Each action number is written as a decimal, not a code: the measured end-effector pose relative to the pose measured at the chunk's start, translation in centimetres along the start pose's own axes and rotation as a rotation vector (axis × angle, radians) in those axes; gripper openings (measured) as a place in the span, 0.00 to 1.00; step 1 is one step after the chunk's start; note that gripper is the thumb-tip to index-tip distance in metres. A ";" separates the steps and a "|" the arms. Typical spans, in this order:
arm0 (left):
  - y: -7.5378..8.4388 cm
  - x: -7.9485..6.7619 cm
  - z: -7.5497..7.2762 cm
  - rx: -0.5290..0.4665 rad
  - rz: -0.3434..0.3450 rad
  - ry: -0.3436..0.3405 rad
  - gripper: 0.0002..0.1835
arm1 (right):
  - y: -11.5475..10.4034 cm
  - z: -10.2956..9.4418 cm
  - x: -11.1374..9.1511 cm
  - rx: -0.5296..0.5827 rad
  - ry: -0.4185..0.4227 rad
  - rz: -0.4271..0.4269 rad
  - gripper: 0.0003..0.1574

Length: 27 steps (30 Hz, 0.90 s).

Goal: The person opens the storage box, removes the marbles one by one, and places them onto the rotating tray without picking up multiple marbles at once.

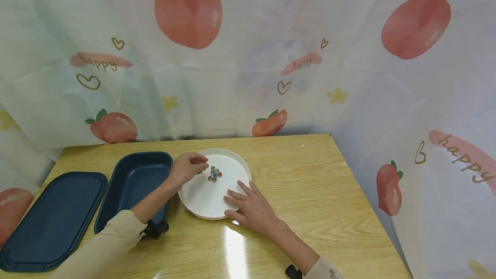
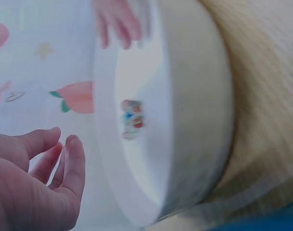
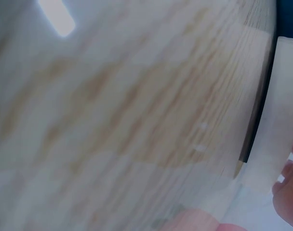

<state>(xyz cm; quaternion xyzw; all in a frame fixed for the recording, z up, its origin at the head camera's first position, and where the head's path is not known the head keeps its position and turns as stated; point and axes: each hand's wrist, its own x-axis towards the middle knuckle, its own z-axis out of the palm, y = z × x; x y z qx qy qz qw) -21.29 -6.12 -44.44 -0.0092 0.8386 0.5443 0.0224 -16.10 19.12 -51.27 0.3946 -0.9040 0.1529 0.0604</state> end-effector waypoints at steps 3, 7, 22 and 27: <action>0.5 -0.3 -1.1 -0.049 0.008 -0.001 0.08 | 0.0 0.0 0.1 0.001 0.002 0.000 0.30; 0.4 -0.5 -2.9 -0.066 0.011 -0.025 0.11 | 0.0 0.1 0.1 0.000 0.006 -0.002 0.30; -3.5 -0.6 -9.0 -0.089 0.030 -0.166 0.21 | 0.1 0.1 -0.1 0.012 0.033 -0.013 0.30; -5.3 -0.5 -10.6 -0.173 -0.032 -0.194 0.22 | 0.1 0.1 -0.1 0.009 0.028 -0.014 0.30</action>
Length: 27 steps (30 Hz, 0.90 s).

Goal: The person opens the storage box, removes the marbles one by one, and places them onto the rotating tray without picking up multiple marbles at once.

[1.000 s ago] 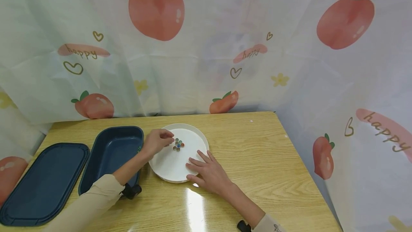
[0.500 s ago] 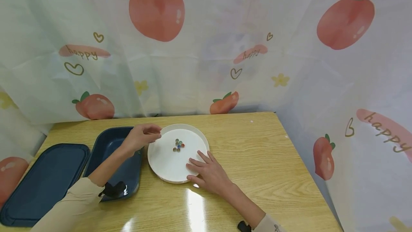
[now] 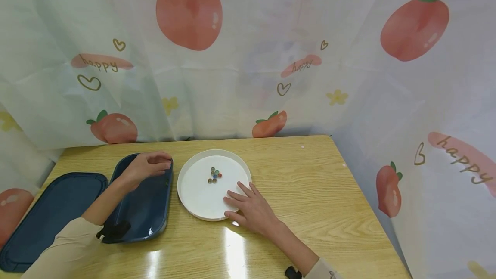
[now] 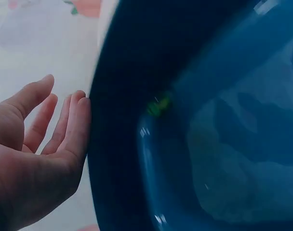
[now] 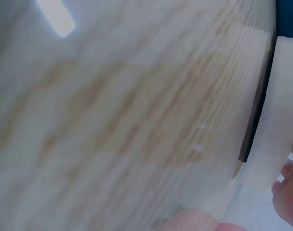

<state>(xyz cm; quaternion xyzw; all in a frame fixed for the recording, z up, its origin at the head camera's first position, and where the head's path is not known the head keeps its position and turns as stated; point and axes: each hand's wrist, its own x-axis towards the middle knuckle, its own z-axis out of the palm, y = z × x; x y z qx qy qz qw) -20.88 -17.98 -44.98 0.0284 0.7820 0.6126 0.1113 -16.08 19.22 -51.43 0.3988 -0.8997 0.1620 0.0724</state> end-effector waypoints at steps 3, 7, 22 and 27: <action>-0.6 0.0 -0.7 0.005 -0.024 0.000 0.22 | 0.0 0.0 0.0 -0.003 0.001 -0.002 0.30; -1.2 0.1 -1.1 0.037 -0.055 -0.001 0.22 | 0.0 0.0 0.0 -0.004 0.004 -0.004 0.30; -3.4 1.4 -0.7 0.153 -0.161 -0.031 0.20 | -0.1 0.0 0.0 0.000 0.000 0.001 0.30; -3.6 1.6 -0.2 0.188 -0.176 -0.005 0.17 | -0.1 -0.1 0.0 0.001 0.002 0.000 0.30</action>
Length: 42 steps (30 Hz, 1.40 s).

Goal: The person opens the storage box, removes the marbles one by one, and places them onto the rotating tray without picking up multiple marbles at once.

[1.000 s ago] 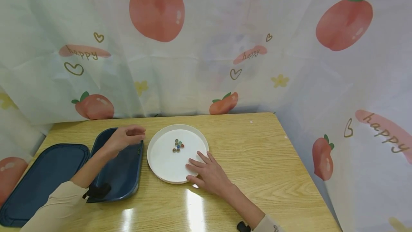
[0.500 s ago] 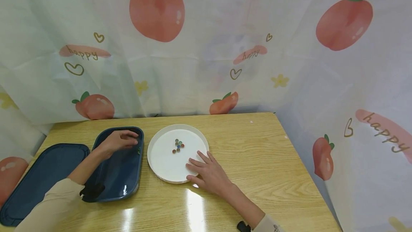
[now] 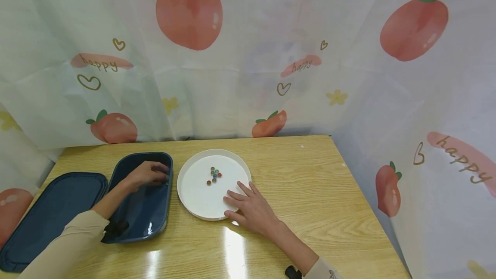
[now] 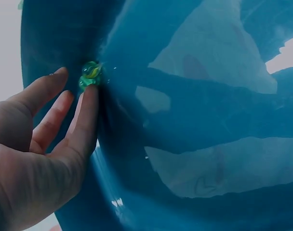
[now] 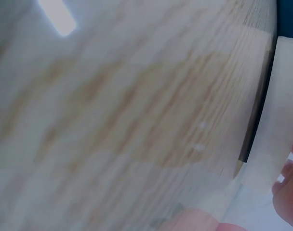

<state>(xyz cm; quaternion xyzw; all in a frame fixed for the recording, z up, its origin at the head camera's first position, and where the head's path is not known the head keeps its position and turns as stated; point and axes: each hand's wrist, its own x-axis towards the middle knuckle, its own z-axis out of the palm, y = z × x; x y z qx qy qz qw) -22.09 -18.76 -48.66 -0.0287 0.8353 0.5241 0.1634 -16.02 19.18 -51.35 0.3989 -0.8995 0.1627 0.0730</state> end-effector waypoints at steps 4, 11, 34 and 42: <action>0.1 0.1 0.4 0.012 -0.007 0.043 0.15 | 0.0 0.0 0.1 0.001 -0.002 0.004 0.30; 0.3 0.1 1.0 0.101 0.023 0.101 0.09 | 0.1 0.1 0.1 -0.010 -0.008 0.008 0.30; 3.1 -1.9 -0.5 0.067 0.095 0.252 0.11 | 0.0 0.0 0.0 -0.016 -0.020 0.021 0.29; 4.9 -2.2 0.4 0.008 0.159 0.278 0.12 | -0.1 0.0 0.0 -0.017 -0.018 0.016 0.30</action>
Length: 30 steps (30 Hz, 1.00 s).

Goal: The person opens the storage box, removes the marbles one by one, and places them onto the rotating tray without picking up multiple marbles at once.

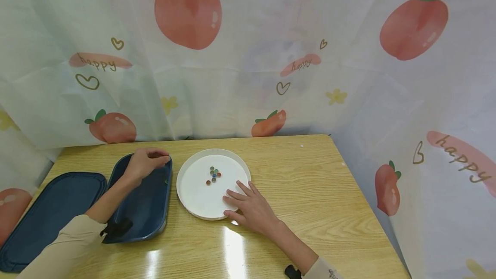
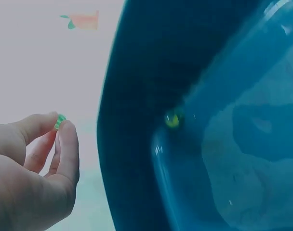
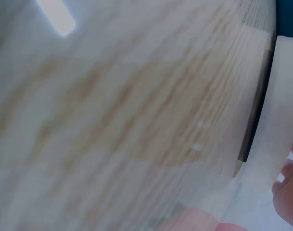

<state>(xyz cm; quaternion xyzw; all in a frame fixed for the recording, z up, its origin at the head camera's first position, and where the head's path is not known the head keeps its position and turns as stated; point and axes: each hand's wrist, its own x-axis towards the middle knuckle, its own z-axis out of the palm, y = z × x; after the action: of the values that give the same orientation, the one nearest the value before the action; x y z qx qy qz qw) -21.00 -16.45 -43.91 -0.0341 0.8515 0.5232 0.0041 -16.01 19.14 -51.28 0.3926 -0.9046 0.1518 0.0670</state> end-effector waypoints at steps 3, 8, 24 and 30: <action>0.6 -0.1 0.9 -0.041 0.020 -0.026 0.12 | 0.0 0.0 0.0 -0.004 0.000 -0.001 0.30; 1.5 0.0 2.8 -0.045 0.041 -0.053 0.09 | 0.0 0.1 0.0 -0.005 -0.002 0.000 0.30; 2.3 0.8 7.7 -0.001 0.018 -0.098 0.04 | 0.1 0.1 0.0 -0.013 -0.021 -0.001 0.29; 2.5 1.0 8.5 0.033 -0.003 -0.142 0.06 | 0.1 0.1 0.1 -0.019 -0.015 -0.013 0.29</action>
<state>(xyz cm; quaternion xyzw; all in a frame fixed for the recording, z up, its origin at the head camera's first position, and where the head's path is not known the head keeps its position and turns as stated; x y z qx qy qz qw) -22.40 -7.76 -45.58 0.0019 0.8574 0.5104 0.0660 -16.14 19.07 -51.36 0.3990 -0.9039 0.1401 0.0650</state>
